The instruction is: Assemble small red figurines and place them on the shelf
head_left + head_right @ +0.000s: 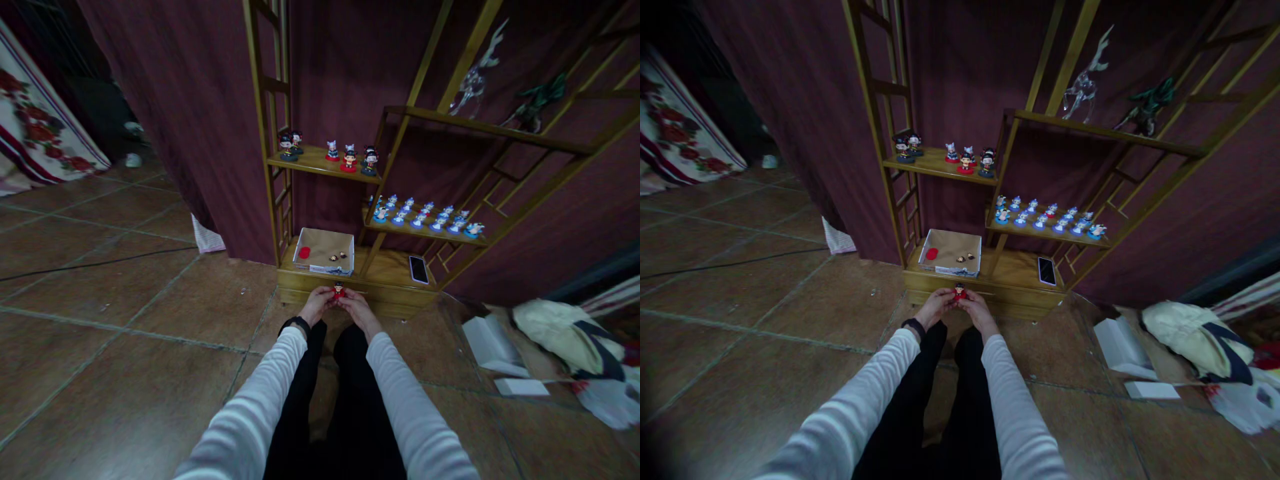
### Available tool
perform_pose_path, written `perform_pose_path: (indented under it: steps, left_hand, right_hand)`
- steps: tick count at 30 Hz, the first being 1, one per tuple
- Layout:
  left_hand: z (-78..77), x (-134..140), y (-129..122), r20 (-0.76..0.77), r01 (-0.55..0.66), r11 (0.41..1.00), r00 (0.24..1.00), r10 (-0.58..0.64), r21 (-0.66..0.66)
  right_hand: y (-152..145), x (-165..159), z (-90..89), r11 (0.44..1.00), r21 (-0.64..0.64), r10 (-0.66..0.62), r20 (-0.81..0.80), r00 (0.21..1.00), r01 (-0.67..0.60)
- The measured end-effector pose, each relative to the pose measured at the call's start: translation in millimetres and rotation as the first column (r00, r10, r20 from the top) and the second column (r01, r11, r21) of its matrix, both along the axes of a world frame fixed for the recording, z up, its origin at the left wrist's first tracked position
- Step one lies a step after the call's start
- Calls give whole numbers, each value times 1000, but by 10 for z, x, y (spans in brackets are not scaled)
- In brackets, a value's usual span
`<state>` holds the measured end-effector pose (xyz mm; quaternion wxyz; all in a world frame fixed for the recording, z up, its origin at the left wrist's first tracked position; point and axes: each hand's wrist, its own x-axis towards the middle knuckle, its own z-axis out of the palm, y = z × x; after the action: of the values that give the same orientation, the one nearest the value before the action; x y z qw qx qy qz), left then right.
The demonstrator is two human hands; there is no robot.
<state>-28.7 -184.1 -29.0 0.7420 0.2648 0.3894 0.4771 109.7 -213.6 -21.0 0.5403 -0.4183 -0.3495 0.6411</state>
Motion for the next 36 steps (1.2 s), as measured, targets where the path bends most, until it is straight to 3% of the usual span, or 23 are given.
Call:
perform_pose_path:
  steps: [20,36]
  left_hand:
    - [65,-52,-27,29,172,985,985,-173,35]
    - [119,-38,-36,-8,145,989,989,-145,-2]
  right_hand:
    - [1,33,-22,994,-75,-75,25,997,77]
    - [43,42,-78,991,-111,-80,-20,997,78]
